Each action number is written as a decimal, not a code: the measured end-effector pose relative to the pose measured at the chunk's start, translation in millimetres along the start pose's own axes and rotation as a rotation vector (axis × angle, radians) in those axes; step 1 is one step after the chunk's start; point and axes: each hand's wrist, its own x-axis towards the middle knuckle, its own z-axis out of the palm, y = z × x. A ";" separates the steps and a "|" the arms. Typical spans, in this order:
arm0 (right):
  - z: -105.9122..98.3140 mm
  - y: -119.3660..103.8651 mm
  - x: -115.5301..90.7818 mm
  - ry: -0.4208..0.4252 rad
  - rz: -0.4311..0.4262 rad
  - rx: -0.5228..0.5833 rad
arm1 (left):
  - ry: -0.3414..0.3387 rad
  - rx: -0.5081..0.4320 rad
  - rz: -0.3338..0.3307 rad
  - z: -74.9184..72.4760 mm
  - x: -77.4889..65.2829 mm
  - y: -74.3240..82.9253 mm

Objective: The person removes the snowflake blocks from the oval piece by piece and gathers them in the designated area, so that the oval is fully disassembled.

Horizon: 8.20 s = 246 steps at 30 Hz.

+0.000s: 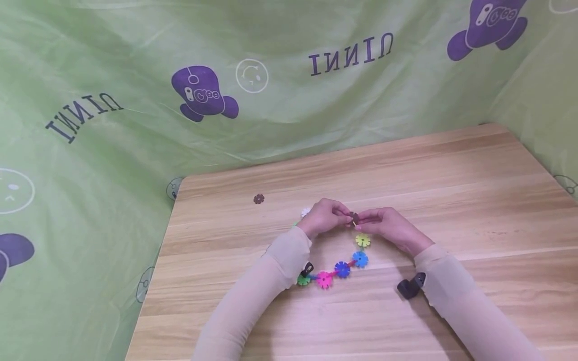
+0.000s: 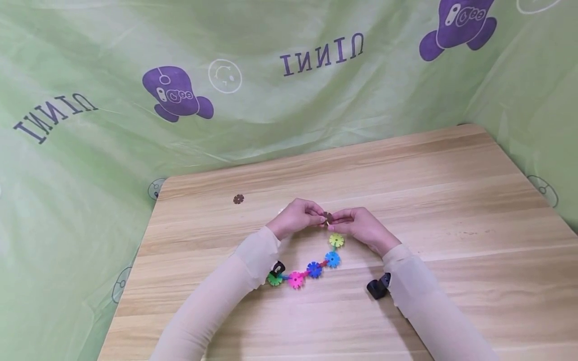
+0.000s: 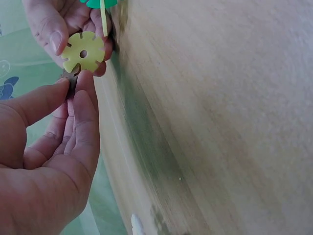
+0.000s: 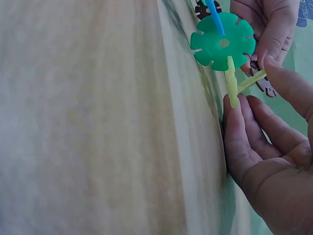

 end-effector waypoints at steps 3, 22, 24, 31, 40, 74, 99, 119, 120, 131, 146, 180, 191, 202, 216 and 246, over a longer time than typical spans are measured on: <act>0.7 0.3 0.0 0.003 -0.003 -0.005 | -0.005 0.008 0.001 0.5 0.1 0.9; 3.4 -4.5 2.1 0.032 0.005 -0.035 | 0.027 0.205 0.061 7.9 -1.8 10.4; 3.7 -4.6 2.3 0.032 0.008 -0.032 | 0.033 0.217 0.051 9.4 -2.5 11.9; 3.1 -6.1 1.5 0.031 0.013 -0.019 | 0.045 0.259 0.031 13.8 -5.5 16.0; -0.2 -2.1 1.7 0.037 0.034 -0.036 | 0.112 0.214 0.001 6.8 -5.7 18.6; 3.5 -6.4 -1.6 0.027 0.044 -0.079 | 0.489 0.311 -0.173 -116.8 3.4 -79.2; -0.7 1.2 -1.0 -0.002 0.006 -0.032 | -0.064 0.717 0.686 0.5 -12.5 4.5; -6.0 -1.4 -9.8 -0.006 -0.003 -0.063 | -0.055 0.775 0.638 4.8 -13.0 14.9; -6.2 -1.7 -10.3 -0.004 -0.002 -0.067 | -0.054 0.768 0.638 4.4 -13.0 14.7; -5.5 -3.8 -10.8 0.013 -0.038 -0.184 | -0.003 0.728 0.571 -5.0 -11.2 16.9; -2.0 -2.9 -11.2 0.027 -0.046 -0.199 | 0.336 0.234 -0.006 -92.4 5.6 -23.3; -3.6 -14.3 -24.3 0.076 -0.031 -0.425 | 0.300 0.204 0.006 -71.2 -10.3 -18.5; -4.8 -17.4 -25.5 0.059 0.031 -0.476 | 0.100 0.233 0.057 -29.8 -21.5 -6.5; -1.4 -9.1 -21.8 0.021 0.047 -0.247 | -0.085 0.240 0.025 -1.9 -28.8 -2.0; 1.9 -15.8 -22.8 0.048 0.005 -0.095 | -0.094 0.179 0.060 -2.9 -22.8 3.2; 15.1 -13.5 -23.5 -0.048 -0.030 -0.019 | -0.079 -0.104 0.058 -22.3 -28.8 10.0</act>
